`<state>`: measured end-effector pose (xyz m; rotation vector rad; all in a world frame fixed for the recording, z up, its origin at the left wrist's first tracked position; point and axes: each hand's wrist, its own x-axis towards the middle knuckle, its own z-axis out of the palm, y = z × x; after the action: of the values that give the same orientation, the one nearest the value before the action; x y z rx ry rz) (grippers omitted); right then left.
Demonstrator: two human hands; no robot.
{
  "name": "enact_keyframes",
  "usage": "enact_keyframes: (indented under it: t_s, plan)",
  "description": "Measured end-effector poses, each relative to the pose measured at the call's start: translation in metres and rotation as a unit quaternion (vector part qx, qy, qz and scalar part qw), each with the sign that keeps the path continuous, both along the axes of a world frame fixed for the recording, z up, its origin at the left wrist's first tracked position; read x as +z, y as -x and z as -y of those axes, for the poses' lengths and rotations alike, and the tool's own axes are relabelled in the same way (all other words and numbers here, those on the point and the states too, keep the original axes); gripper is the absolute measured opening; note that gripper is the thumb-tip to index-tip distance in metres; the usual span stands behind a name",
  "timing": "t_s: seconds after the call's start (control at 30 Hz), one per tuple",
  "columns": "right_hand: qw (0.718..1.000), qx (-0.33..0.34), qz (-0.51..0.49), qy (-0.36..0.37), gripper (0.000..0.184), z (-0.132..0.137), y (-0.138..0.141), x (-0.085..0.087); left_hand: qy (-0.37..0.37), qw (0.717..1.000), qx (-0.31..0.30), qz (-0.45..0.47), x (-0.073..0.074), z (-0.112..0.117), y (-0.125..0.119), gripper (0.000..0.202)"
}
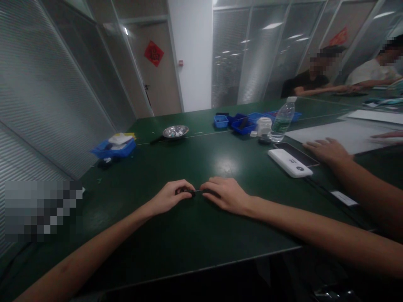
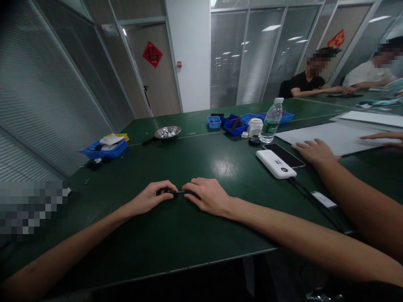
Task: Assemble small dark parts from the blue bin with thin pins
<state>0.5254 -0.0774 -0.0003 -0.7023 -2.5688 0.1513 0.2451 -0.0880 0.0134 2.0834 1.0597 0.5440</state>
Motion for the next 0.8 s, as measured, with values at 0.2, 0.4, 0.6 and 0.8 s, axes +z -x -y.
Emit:
enact_keyframes:
  t_s: [0.2,0.4,0.6,0.8]
  plan:
    - [0.992,-0.009,0.045,-0.121,0.024,0.006,0.001,0.003,0.055,0.998,-0.032,0.025,0.0,-0.004,0.002,0.026]
    - [0.979,0.001,0.073,-0.193,0.031,0.013,0.001,0.008,0.075,0.995,-0.054,0.039,0.001,-0.004,0.007,0.025]
    - [0.975,0.015,0.08,-0.207,0.034,0.016,0.005,0.008,0.09,0.991,-0.075,0.071,0.005,-0.002,0.007,0.024]
    - [0.978,0.018,0.094,-0.186,0.039,0.017,0.013,0.006,0.03,0.997,-0.071,0.027,0.004,0.005,-0.004,0.023]
